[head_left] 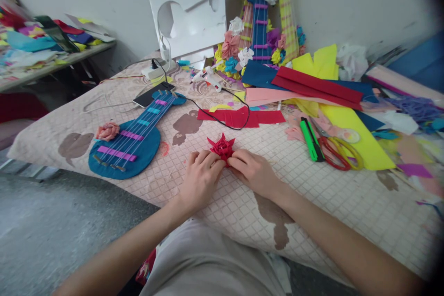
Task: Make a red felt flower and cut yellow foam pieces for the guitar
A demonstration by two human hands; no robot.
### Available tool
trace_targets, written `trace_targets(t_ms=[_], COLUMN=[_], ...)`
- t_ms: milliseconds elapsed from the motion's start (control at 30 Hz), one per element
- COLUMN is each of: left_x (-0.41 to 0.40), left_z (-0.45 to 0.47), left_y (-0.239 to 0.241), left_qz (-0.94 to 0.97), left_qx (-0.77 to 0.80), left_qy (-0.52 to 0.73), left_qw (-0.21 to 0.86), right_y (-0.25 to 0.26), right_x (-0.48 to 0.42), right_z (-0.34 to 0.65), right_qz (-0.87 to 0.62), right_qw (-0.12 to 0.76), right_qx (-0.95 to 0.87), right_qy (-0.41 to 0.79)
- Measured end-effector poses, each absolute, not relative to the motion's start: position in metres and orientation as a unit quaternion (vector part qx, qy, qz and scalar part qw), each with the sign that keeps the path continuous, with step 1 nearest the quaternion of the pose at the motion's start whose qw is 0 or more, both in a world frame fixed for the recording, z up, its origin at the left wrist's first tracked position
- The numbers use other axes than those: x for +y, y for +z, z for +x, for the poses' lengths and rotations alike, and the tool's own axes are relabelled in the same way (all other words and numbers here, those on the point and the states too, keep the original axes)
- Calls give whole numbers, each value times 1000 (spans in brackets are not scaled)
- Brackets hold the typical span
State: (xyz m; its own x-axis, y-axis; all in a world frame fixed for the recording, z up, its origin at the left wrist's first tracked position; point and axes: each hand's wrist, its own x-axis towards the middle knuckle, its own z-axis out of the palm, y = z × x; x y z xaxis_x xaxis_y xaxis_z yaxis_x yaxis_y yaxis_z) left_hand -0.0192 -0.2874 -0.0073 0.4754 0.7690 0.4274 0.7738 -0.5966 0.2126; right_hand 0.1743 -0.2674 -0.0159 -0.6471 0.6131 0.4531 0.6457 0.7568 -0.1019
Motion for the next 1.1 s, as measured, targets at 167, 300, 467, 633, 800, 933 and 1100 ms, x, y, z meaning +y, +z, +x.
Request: trace_targets(t_ms=[167,300,467,633,800,933,1100], left_x=[-289,-289,-289,-289,-289,-290,-290], left_z=[-18,-17,-17,-17,-18,-17,-18], left_y=[-4,-4,-5,-4,-5,-6,-5], left_qz=[-859,-856,-853,-853,-854,-841,-841], left_qx=[-456,-462,-468,-475,-473,-487,-490], left_qy=[-233,-232,-231,-214,-217,-234,-231], left_qw=[-12,-18,-18,-17,-12,-8,-9], right_y=[-12,-11,-13,-16,-14,-12,-14], right_x=[-269,-269,-267,-268,-269,-269,-269], right_z=[172,171,171,171,170,170,170], right_qz=[-339,-339,-334,-348,-352,-351,-363], right_qw=[223,215,215,244,237,227,245], right_qx=[-914,-916,-917,-904,-905,-908,-899], right_qy=[-28,-24,-23,-37,-33,-26,-18])
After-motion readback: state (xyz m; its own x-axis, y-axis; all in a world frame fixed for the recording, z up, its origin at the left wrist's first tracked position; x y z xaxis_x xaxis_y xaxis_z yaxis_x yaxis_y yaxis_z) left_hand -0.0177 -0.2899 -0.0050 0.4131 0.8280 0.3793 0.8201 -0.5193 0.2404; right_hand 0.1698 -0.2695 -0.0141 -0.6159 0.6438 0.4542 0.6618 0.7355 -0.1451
